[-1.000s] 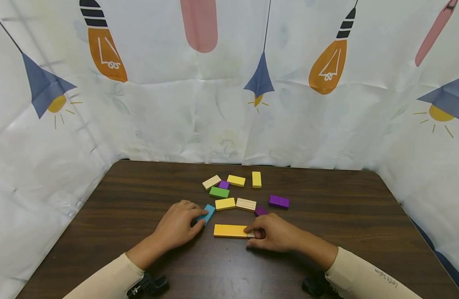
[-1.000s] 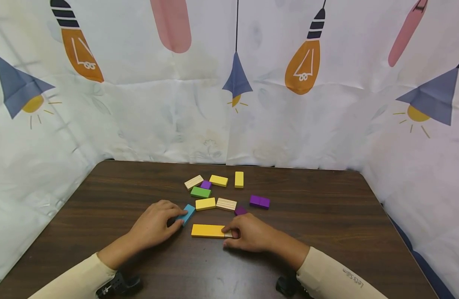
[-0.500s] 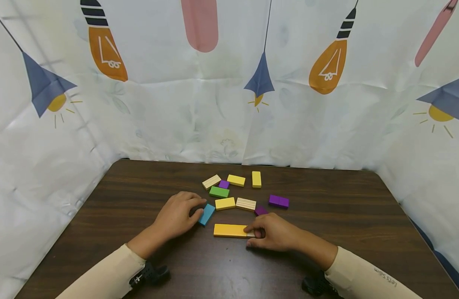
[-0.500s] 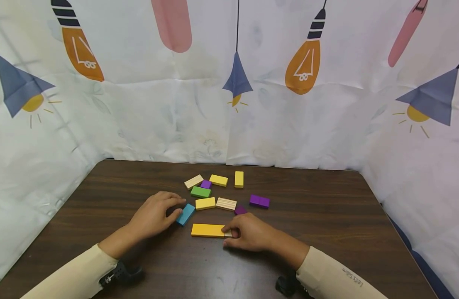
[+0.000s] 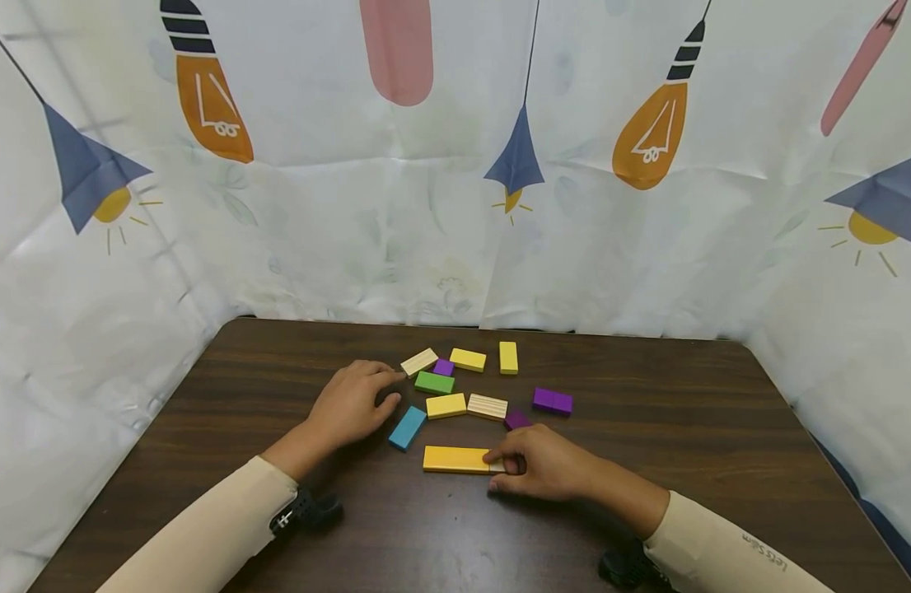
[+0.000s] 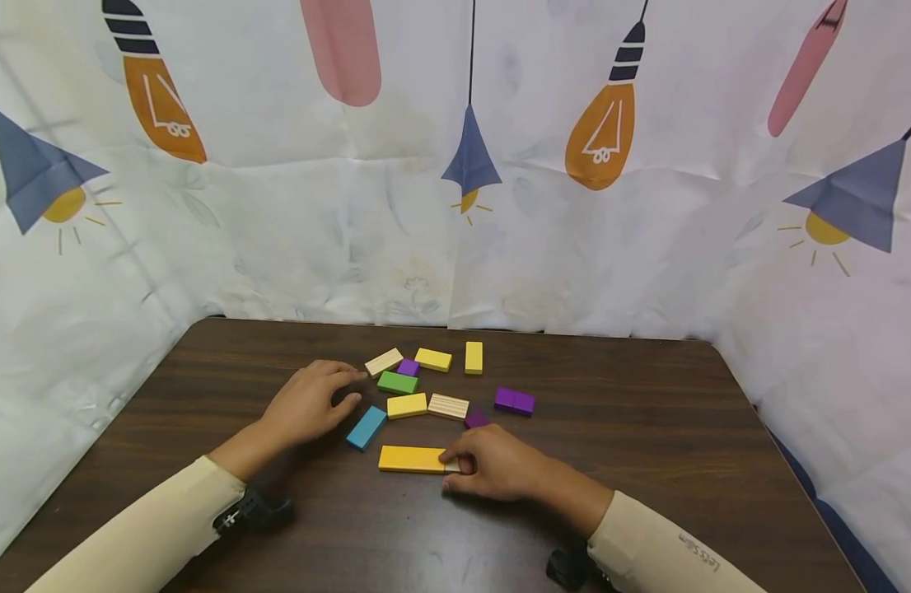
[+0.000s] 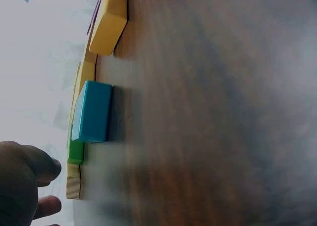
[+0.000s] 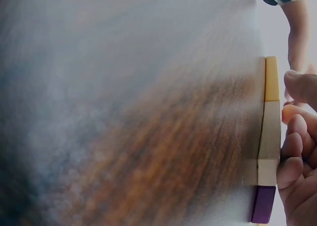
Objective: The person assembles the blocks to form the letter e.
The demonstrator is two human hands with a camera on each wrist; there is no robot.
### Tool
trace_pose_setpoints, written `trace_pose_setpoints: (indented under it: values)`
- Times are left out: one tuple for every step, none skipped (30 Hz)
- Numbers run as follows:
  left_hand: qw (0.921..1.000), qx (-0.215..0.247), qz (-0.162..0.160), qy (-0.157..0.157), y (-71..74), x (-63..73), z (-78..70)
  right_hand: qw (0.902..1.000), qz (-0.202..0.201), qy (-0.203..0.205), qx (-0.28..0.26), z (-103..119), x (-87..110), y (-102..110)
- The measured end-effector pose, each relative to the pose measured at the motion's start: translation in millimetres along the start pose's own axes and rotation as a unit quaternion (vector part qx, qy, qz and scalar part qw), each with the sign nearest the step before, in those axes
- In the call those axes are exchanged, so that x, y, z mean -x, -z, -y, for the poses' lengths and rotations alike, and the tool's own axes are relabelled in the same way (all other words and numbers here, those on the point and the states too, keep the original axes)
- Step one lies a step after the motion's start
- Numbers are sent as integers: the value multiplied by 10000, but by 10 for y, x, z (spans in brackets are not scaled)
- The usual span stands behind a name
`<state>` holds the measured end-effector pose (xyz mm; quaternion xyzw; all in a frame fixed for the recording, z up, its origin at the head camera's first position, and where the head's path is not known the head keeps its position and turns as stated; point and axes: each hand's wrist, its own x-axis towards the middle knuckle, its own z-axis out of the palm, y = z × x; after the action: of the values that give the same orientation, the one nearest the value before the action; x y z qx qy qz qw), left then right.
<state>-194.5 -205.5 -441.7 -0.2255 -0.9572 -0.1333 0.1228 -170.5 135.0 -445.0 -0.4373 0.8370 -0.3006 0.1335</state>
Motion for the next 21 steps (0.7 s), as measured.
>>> trace_pose_setpoints:
  values:
    - [10000,-10,8,-14,-2,-21,9,10000,2,2,4,1,0,0]
    - [10000,-20,19,-22,-5,-43,17,10000,2,4,8,3,0,1]
    - [10000,-37,40,-16,-9,-61,26,10000,-1,9,13,4,-1,1]
    - [10000,-56,60,-8,-13,-80,35,10000,-2,12,14,6,-1,2]
    - [10000,-61,77,7,-17,-98,44,10000,-3,18,15,7,-1,2]
    - [9999,-74,91,18,-20,-117,51,10000,-5,25,6,8,-1,3]
    - [9999,-93,111,34,-24,-132,61,10000,-11,35,-2,10,-2,4]
    - [9999,-108,126,42,-29,-147,70,10000,-21,57,14,9,-2,3]
    - [9998,-110,140,48,-32,-162,79,10000,-32,79,33,8,-1,1]
    - [9998,-103,157,53,-34,-178,86,9999,-42,98,53,6,-1,-1]
    - [9998,-88,171,59,-37,-194,94,9999,-55,119,77,5,0,-2]
    - [9998,-75,189,61,-40,-209,100,9998,-69,138,102,3,0,-4]
    - [9997,-65,213,67,-44,-222,108,9998,-85,158,134,0,0,-5]
    - [9997,-48,235,74,-46,-236,115,9997,-98,174,161,-2,1,-6]
    - [9996,-34,271,83,-47,-247,121,9997,-103,179,164,-3,1,-7]
    - [9995,-29,300,76,-50,-258,127,9996,-108,185,167,-4,2,-7]
    - [9994,-16,332,75,-53,-269,134,9996,-110,189,162,-4,2,-6]
    - [9993,9,368,69,-56,-280,139,9997,-105,185,152,-3,3,-6]
    - [9991,31,409,64,-60,-289,145,9997,-99,179,144,-2,4,-6]
    - [9990,52,439,38,-64,-298,148,9997,-92,169,135,0,4,-5]
    - [9989,73,469,7,-68,-306,152,9998,-85,159,132,2,5,-4]
